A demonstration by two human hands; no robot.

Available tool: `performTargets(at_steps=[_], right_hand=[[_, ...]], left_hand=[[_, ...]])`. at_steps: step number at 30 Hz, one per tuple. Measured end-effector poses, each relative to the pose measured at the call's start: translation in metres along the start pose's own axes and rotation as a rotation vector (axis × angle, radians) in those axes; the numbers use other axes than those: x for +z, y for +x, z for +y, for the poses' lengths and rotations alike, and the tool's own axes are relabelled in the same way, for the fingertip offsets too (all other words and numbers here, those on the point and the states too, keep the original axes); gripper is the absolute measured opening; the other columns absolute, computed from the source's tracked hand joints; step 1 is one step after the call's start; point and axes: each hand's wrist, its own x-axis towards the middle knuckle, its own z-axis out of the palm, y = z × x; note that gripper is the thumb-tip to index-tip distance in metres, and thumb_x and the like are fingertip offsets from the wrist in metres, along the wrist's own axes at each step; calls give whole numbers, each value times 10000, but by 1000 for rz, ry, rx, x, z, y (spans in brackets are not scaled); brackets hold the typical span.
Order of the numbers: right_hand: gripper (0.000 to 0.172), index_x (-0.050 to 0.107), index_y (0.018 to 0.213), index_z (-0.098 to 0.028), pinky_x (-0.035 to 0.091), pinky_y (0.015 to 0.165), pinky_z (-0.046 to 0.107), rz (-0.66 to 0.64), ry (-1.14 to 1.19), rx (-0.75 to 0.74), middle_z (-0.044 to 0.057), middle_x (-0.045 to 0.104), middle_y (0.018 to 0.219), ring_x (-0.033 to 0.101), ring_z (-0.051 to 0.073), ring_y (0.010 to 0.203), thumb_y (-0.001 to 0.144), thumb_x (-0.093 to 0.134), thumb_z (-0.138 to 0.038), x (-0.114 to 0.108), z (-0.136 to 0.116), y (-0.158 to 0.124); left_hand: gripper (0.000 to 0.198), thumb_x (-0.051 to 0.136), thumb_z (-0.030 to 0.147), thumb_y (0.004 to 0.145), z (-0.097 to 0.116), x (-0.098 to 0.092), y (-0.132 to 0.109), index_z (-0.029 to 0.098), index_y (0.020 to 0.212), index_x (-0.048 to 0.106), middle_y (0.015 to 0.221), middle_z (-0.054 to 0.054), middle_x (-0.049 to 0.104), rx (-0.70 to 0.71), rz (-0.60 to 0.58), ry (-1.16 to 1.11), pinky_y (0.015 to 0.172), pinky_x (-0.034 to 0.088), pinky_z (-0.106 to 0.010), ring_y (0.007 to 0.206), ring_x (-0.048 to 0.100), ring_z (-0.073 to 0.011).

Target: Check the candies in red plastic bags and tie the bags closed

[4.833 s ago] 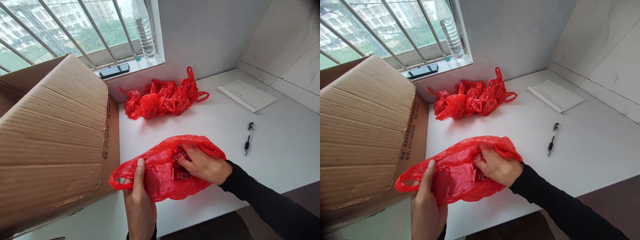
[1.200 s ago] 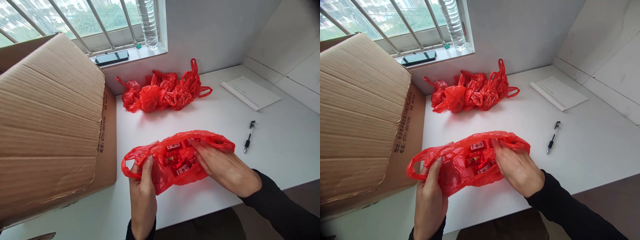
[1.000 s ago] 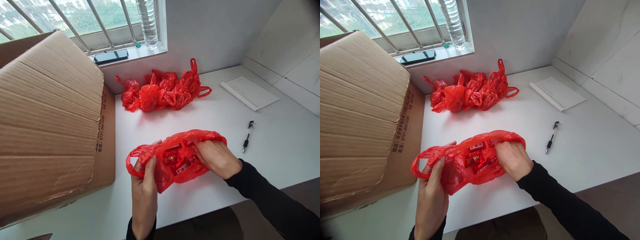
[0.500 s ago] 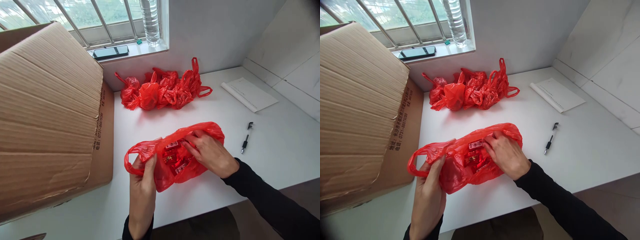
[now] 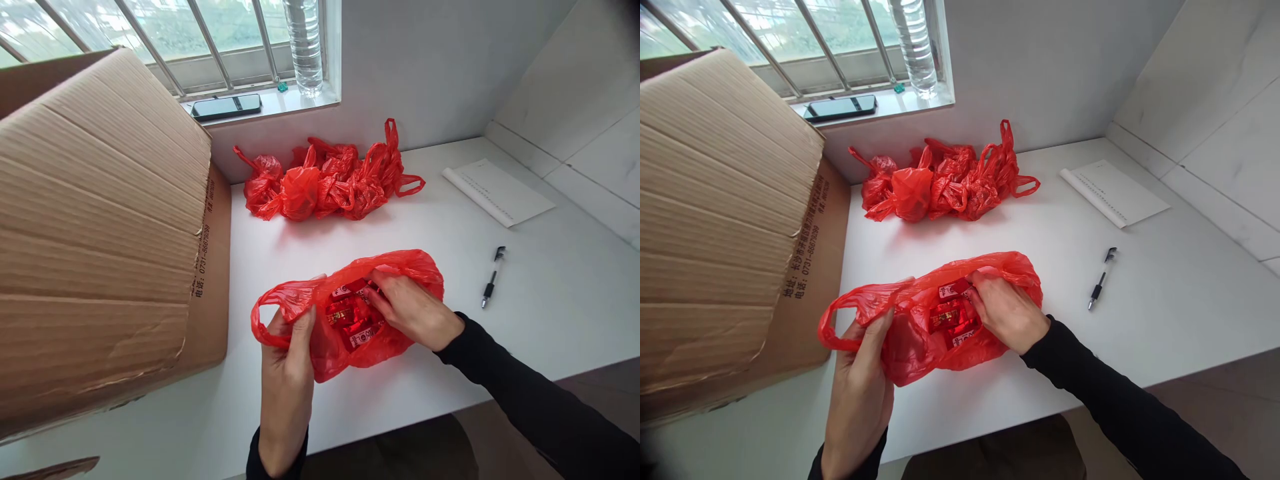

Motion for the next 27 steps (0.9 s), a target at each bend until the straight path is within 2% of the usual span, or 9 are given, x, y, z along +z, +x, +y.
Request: performTargets(at_steps=[5, 9, 16, 21, 24, 27], right_hand=[[188, 484, 842, -216, 361, 579, 297, 0, 18, 65, -5, 604, 729, 556, 165, 623, 1007, 432, -288, -2, 0, -1], [259, 494, 782, -211, 381, 608, 299, -13, 26, 108, 13, 636, 805, 582, 166, 671, 1008, 436, -322, -3, 1, -2], [146, 570, 995, -215, 436, 681, 305, -26, 74, 92, 1, 688, 837, 647, 179, 763, 1004, 430, -254, -2, 2, -4], [183, 581, 949, -196, 419, 635, 308, -37, -7, 107, 19, 670, 782, 639, 189, 707, 1003, 416, -253, 3, 9, -3], [202, 584, 894, -190, 418, 637, 309, -18, -33, 115, 39, 672, 834, 647, 197, 732, 994, 423, -260, 7, 12, -3], [175, 592, 1005, -196, 434, 665, 310, -1, -39, 117, 50, 682, 946, 665, 210, 806, 992, 432, -266, 8, 13, -5]], left_hand=[[369, 679, 437, 928, 0, 0, 0, 281, 1260, 718, 1244, -51, 733, 8, 2, -4, 930, 577, -364, 1185, 661, -287], [369, 677, 408, 936, 0, 0, 0, 280, 1281, 708, 1268, -51, 726, 22, -12, -18, 948, 574, -366, 1211, 650, -288], [366, 666, 416, 945, 2, 2, 0, 292, 1287, 704, 1288, -44, 719, 12, -27, -29, 912, 591, -349, 1231, 639, -286], [371, 663, 419, 948, 2, 1, 0, 287, 1292, 703, 1305, -48, 712, 9, -31, -8, 986, 559, -371, 1257, 627, -285], [366, 664, 419, 947, 1, 1, -1, 290, 1287, 707, 1295, -45, 717, 25, -30, 9, 1010, 546, -379, 1252, 631, -281], [361, 666, 413, 945, 1, 1, -1, 287, 1281, 712, 1288, -43, 721, 38, -26, 7, 1006, 546, -372, 1243, 637, -277]])
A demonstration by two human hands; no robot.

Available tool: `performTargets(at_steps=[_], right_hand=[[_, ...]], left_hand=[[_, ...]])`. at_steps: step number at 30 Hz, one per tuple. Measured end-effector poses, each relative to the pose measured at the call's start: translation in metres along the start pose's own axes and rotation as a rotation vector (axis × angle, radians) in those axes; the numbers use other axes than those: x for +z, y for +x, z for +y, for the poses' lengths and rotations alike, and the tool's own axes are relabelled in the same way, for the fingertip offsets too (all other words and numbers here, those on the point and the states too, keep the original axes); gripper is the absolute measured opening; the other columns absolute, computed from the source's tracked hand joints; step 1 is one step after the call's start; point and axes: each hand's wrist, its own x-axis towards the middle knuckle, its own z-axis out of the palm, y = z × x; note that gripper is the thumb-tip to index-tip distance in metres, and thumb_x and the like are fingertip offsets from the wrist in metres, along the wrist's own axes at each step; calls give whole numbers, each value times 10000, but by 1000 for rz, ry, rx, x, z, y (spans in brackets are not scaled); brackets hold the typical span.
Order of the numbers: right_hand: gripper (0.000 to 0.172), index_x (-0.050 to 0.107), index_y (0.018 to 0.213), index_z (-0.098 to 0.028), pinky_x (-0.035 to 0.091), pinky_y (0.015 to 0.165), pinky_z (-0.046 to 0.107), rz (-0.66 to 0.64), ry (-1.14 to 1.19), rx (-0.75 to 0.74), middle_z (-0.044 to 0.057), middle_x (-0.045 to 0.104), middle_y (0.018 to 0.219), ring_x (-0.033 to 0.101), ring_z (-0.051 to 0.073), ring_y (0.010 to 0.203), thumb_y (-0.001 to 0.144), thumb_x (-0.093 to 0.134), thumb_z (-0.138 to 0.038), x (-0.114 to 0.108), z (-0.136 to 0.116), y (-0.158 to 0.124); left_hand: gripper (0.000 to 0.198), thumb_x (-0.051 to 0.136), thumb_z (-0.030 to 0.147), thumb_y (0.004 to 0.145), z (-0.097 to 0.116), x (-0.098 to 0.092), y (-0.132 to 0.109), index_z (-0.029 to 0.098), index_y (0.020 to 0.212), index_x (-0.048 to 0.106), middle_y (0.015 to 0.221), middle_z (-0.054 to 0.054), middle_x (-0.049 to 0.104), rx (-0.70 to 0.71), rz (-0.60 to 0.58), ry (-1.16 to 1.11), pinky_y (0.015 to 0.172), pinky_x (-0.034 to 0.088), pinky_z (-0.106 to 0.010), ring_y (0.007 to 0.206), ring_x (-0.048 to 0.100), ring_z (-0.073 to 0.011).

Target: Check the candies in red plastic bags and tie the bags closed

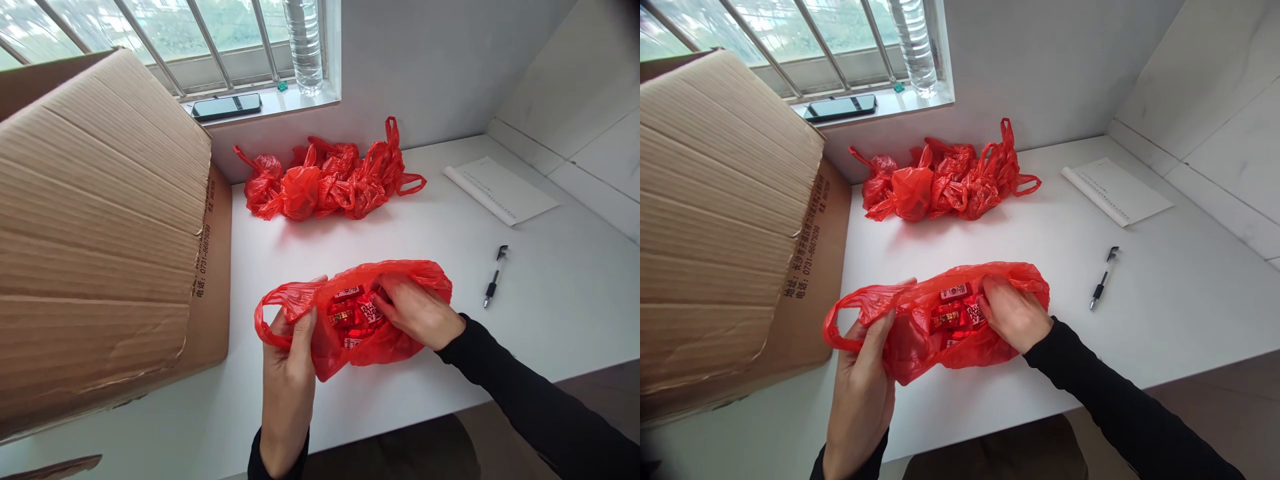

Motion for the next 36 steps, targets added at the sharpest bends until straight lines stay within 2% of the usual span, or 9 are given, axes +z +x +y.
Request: performTargets(at_steps=[3, 8, 13, 17, 20, 24, 27, 32, 36], right_hand=[[177, 555, 1124, -223, 433, 670, 307, 22, -31, -27, 29, 677, 956, 655, 201, 811, 997, 436, -258, -4, -2, -6], [98, 531, 951, -232, 349, 546, 301, -65, -154, -58, -24, 601, 698, 570, 170, 595, 990, 442, -231, -14, -9, -18], [147, 556, 1062, -245, 379, 574, 294, -128, -75, -122, -14, 660, 815, 643, 176, 687, 974, 462, -175, -18, -12, -26], [112, 560, 994, -244, 392, 573, 303, -125, -129, -79, -28, 652, 774, 640, 176, 653, 989, 462, -191, -26, -9, -35], [106, 588, 1030, -235, 413, 590, 316, -145, -197, -82, -8, 673, 814, 656, 196, 683, 966, 519, -188, -31, -6, -40], [270, 602, 1187, -203, 444, 624, 336, -168, -290, -128, 58, 704, 916, 689, 257, 797, 920, 582, -172, -32, -6, -41], [306, 601, 1231, -163, 470, 664, 366, -203, -343, -111, 111, 715, 967, 699, 306, 875, 928, 581, -204, -31, -6, -39], [215, 628, 1131, -152, 469, 693, 382, -196, -344, -84, 121, 714, 981, 690, 312, 901, 960, 545, -252, -31, -1, -39], [159, 603, 1000, -177, 443, 657, 356, -127, -318, -117, 60, 682, 890, 655, 233, 767, 992, 448, -210, -31, 2, -39]], left_hand=[[369, 657, 421, 949, -1, 0, 0, 282, 1287, 707, 1285, -46, 722, -4, 10, 4, 964, 564, -361, 1220, 647, -279], [383, 658, 430, 947, -1, -1, 0, 277, 1297, 695, 1279, -49, 725, -14, 18, 13, 937, 572, -358, 1195, 660, -284], [389, 668, 430, 939, -1, 0, -1, 266, 1289, 704, 1263, -52, 733, -31, 17, -12, 921, 583, -343, 1184, 666, -282], [355, 662, 411, 947, -2, -2, -1, 276, 1271, 713, 1267, -39, 732, -32, 3, -51, 915, 590, -334, 1221, 645, -283], [371, 664, 421, 945, -4, -3, 0, 266, 1279, 709, 1253, -41, 739, -41, 12, -33, 945, 582, -355, 1204, 655, -290], [361, 649, 415, 959, -4, -2, 0, 265, 1282, 711, 1292, -41, 721, -9, -13, 17, 1026, 541, -375, 1256, 624, -289], [342, 632, 404, 972, -1, -1, -1, 290, 1285, 711, 1346, -31, 693, 3, -62, -1, 1034, 542, -374, 1317, 580, -287], [353, 674, 435, 933, 6, 6, -6, 268, 1238, 740, 1323, -62, 707, -2, -15, -39, 1008, 571, -421, 1264, 626, -319], [373, 680, 461, 918, 9, 11, -8, 238, 1208, 755, 1288, -83, 725, 7, -5, -29, 1018, 567, -443, 1247, 641, -334]])
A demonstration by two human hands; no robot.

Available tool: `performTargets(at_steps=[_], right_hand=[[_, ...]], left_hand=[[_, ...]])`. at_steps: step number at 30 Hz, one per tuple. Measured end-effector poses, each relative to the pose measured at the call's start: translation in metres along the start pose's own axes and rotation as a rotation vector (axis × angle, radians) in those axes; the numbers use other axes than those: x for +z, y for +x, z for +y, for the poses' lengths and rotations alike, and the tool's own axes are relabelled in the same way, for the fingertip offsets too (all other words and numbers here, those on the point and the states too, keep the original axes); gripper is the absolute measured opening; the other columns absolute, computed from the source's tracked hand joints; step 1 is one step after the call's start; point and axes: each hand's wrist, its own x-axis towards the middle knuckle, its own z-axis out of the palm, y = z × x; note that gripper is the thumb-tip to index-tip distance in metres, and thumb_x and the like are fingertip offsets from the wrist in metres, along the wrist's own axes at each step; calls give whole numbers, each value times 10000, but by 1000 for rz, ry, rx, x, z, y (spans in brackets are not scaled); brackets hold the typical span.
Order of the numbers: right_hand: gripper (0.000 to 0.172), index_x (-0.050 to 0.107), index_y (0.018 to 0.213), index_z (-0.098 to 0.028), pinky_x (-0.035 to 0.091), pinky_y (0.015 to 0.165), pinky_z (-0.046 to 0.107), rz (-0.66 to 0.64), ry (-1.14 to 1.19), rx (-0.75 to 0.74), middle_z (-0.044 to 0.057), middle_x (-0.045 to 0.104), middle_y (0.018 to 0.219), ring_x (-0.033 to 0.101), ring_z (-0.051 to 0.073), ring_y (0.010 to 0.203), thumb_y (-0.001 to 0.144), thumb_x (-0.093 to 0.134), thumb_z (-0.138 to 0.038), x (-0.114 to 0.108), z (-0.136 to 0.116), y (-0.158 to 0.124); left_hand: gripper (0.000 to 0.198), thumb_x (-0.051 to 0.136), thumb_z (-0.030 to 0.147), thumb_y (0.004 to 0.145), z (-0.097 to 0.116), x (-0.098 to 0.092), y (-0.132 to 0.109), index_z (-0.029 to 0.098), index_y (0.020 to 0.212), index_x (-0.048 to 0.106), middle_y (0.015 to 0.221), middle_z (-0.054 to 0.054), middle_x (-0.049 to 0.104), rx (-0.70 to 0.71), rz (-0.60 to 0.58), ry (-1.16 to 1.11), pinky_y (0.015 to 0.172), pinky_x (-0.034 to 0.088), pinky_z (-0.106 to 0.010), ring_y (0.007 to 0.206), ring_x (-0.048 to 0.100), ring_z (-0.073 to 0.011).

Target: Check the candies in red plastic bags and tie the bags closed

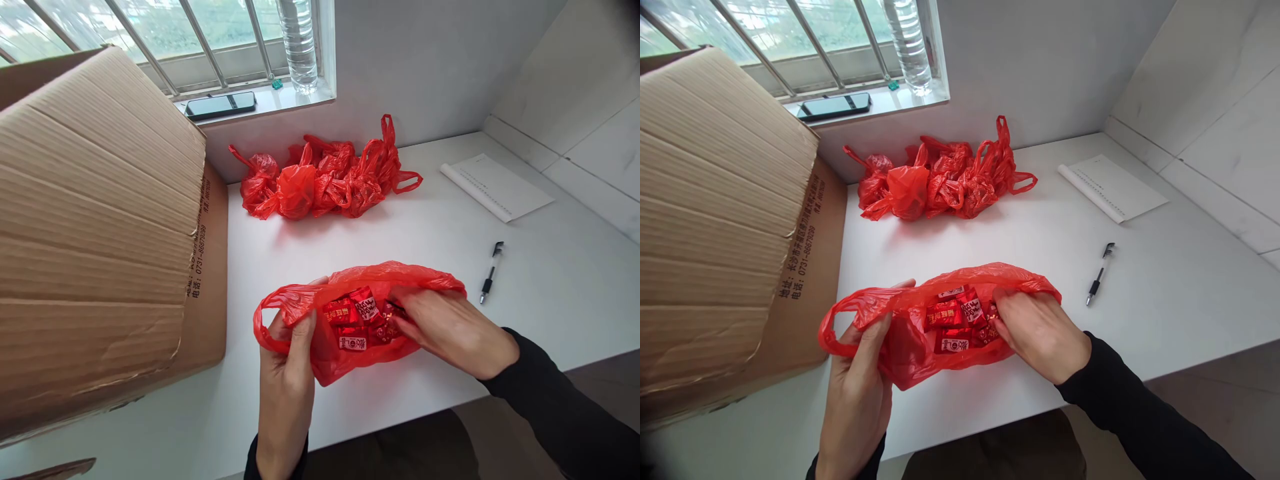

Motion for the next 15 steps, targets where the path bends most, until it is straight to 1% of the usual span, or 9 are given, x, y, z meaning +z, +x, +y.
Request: performTargets(at_steps=[2, 3, 6, 8, 11, 15], right_hand=[[184, 592, 954, -185, 440, 644, 353, 10, -12, -8, 46, 663, 869, 637, 212, 720, 999, 414, -192, 0, 0, 1], [189, 596, 962, -184, 450, 657, 357, 10, -17, -11, 52, 663, 894, 643, 216, 737, 1000, 411, -190, -1, -1, 1], [214, 621, 1082, -176, 496, 759, 381, -4, -20, -13, 100, 671, 1060, 674, 258, 899, 1002, 424, -198, -1, -3, 2], [248, 625, 1145, -177, 508, 814, 395, -11, -21, -18, 119, 668, 1121, 675, 274, 972, 1005, 421, -197, 1, -4, 2], [263, 627, 1161, -182, 512, 834, 402, -4, -19, -46, 117, 680, 1080, 679, 272, 965, 1008, 413, -201, 4, -2, 1], [237, 613, 1096, -189, 503, 783, 381, -19, 20, -51, 80, 672, 974, 671, 244, 882, 1022, 389, -214, 6, 0, 3]], left_hand=[[370, 676, 463, 920, 1, 1, 0, 233, 1198, 759, 1278, -85, 730, 11, 8, 13, 1030, 559, -445, 1253, 637, -333], [370, 675, 463, 920, 1, 1, 0, 231, 1195, 760, 1276, -84, 731, 12, 10, 15, 1034, 556, -445, 1256, 636, -332], [379, 676, 466, 918, 1, 0, 0, 229, 1203, 756, 1275, -83, 731, 1, 11, 10, 1034, 557, -441, 1258, 633, -330], [383, 679, 464, 917, 1, 0, -1, 231, 1211, 752, 1276, -78, 730, -5, 14, 9, 1033, 558, -434, 1256, 634, -324], [378, 686, 455, 914, 0, -1, 0, 238, 1217, 750, 1278, -67, 731, -10, 26, 14, 1040, 553, -419, 1260, 630, -312], [369, 685, 447, 920, -1, -2, 1, 250, 1225, 747, 1297, -60, 722, 2, 31, 10, 1042, 551, -407, 1280, 616, -308]])
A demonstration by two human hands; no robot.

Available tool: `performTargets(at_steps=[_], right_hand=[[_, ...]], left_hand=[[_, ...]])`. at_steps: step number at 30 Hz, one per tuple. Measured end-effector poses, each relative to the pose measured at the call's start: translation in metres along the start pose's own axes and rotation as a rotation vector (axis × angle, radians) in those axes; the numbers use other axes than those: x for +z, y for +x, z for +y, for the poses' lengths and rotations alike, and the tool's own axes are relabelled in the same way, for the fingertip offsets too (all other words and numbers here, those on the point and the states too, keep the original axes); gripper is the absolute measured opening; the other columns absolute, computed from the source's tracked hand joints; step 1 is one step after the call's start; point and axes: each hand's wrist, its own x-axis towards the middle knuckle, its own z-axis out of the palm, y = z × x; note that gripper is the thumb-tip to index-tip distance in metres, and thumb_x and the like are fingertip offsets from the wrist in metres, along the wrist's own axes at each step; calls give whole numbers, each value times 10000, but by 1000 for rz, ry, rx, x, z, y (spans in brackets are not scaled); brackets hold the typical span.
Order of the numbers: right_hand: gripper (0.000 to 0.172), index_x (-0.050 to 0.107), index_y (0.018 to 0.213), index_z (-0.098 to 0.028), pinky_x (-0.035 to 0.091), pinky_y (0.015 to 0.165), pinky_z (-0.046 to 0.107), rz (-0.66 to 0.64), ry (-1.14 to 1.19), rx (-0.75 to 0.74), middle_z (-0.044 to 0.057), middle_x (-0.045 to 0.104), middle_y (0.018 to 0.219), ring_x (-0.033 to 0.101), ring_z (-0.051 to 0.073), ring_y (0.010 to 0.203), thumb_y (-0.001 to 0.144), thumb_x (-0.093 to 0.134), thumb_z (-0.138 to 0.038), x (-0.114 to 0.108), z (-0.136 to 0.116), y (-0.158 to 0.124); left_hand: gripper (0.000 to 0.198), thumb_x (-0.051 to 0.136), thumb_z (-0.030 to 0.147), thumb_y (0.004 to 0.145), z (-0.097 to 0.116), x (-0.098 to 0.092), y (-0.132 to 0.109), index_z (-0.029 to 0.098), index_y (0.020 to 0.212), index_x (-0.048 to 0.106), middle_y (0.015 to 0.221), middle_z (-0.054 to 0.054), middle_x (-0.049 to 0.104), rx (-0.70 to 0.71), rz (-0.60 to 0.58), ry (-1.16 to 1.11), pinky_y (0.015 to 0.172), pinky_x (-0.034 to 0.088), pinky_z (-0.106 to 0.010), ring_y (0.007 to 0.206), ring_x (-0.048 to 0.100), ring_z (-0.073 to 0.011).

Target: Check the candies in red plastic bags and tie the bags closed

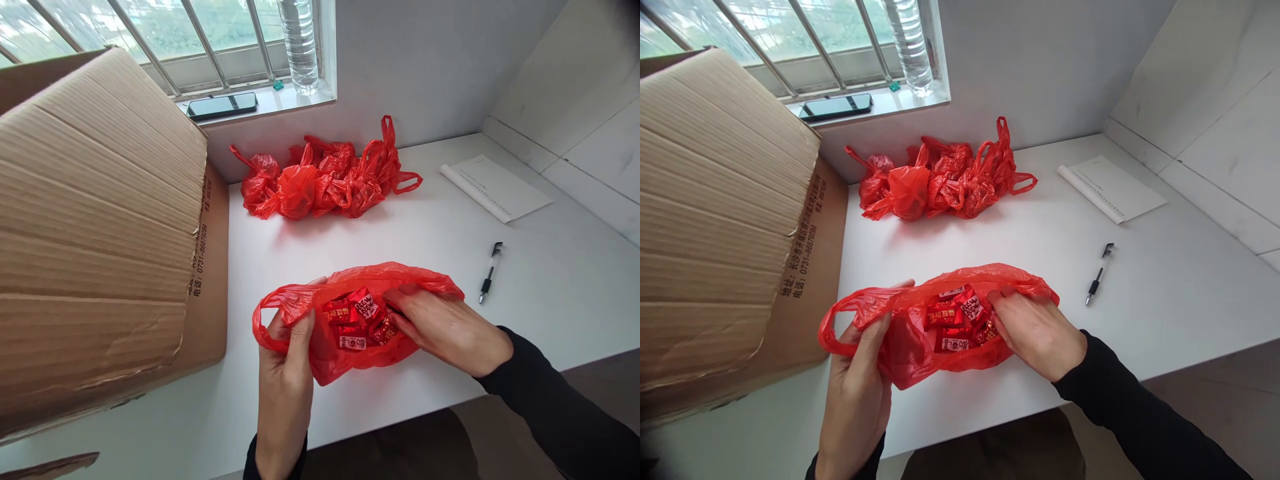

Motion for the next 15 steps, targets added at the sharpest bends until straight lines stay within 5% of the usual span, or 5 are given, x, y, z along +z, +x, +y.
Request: performTargets(at_steps=[8, 15], right_hand=[[218, 541, 892, -203, 462, 677, 355, -32, -43, 78, 30, 641, 867, 651, 209, 742, 1042, 392, -257, -6, -5, 1], [261, 544, 1250, -222, 513, 774, 344, 141, 86, 12, 67, 659, 1133, 682, 235, 969, 1045, 384, -238, 6, -12, 21]], left_hand=[[345, 692, 448, 914, 1, 0, -1, 266, 1199, 758, 1279, -59, 730, -31, -20, -40, 1015, 568, -437, 1261, 631, -323], [380, 691, 471, 908, 3, 4, 0, 226, 1191, 760, 1229, -76, 750, -9, 11, 8, 993, 576, -415, 1242, 637, -328]])
